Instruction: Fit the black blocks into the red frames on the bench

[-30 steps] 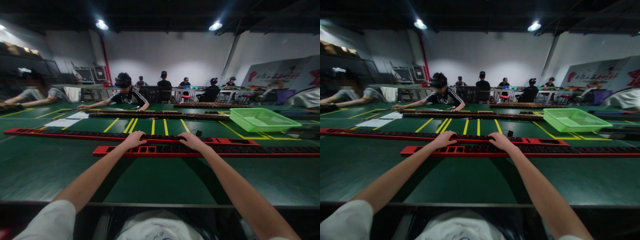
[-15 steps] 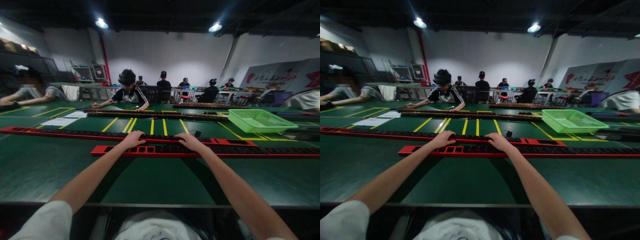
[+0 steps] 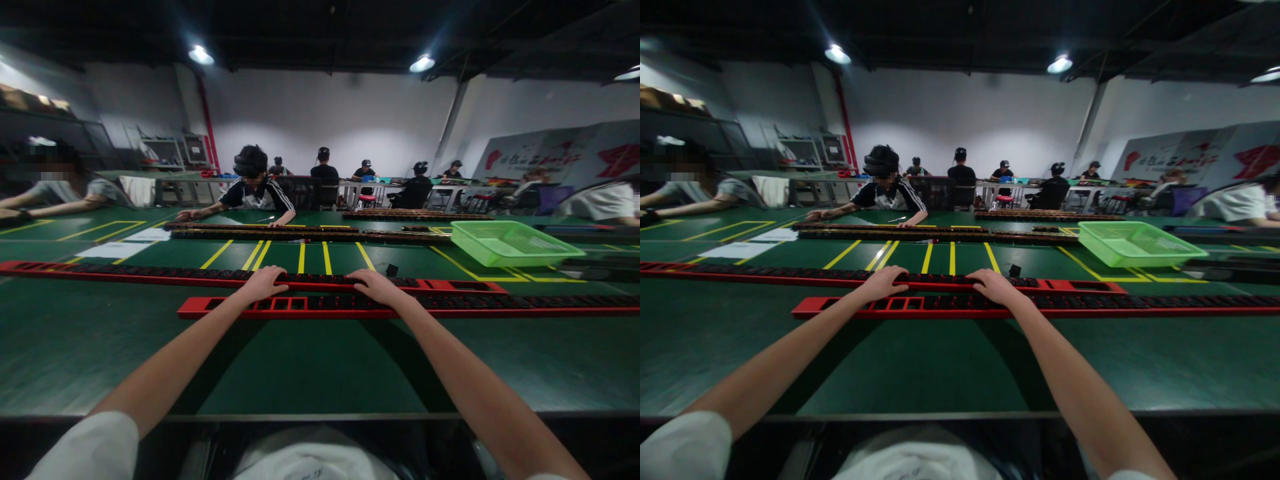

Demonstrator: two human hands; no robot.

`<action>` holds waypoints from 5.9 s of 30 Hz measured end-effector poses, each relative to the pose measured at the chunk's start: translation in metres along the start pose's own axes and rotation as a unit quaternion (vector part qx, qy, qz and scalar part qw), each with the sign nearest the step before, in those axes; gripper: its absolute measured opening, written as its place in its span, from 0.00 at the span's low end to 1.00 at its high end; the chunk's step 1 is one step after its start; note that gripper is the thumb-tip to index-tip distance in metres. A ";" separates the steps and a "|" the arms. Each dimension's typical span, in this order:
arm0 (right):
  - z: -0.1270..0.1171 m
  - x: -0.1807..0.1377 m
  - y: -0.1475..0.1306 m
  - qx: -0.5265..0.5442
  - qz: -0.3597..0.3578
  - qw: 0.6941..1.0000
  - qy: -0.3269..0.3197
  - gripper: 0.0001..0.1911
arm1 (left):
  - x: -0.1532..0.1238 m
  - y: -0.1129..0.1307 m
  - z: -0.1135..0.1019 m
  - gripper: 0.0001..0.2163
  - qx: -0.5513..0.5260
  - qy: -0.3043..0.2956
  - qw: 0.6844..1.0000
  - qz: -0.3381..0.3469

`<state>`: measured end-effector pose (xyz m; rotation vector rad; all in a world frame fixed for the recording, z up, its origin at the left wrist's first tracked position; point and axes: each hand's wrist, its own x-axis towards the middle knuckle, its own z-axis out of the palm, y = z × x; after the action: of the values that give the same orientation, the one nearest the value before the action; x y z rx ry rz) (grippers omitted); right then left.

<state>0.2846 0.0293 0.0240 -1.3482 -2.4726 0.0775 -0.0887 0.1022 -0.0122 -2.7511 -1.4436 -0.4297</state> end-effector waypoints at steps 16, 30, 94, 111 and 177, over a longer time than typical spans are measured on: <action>0.002 0.010 0.022 -0.028 0.112 0.991 -0.068 0.31 | -0.001 -0.004 0.002 0.24 -0.007 0.002 1.000 0.002; -0.017 -0.005 0.032 -0.073 0.143 0.983 -0.088 0.26 | -0.011 0.006 -0.010 0.33 0.095 0.032 0.989 -0.111; 0.002 0.002 -0.002 -0.073 0.107 0.991 0.027 0.16 | -0.003 -0.007 0.003 0.32 0.043 -0.021 0.993 -0.110; 0.010 0.004 0.007 -0.058 0.010 0.998 0.039 0.15 | -0.003 -0.002 0.002 0.31 0.042 -0.013 0.993 -0.112; 0.011 0.002 0.008 -0.023 0.001 0.998 0.054 0.14 | -0.080 -0.149 -0.034 0.24 0.067 0.023 0.984 -0.161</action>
<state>0.2873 0.0367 0.0128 -1.3372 -2.3974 -0.0500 -0.2609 0.1192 -0.0170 -2.3935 -1.8365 -0.3797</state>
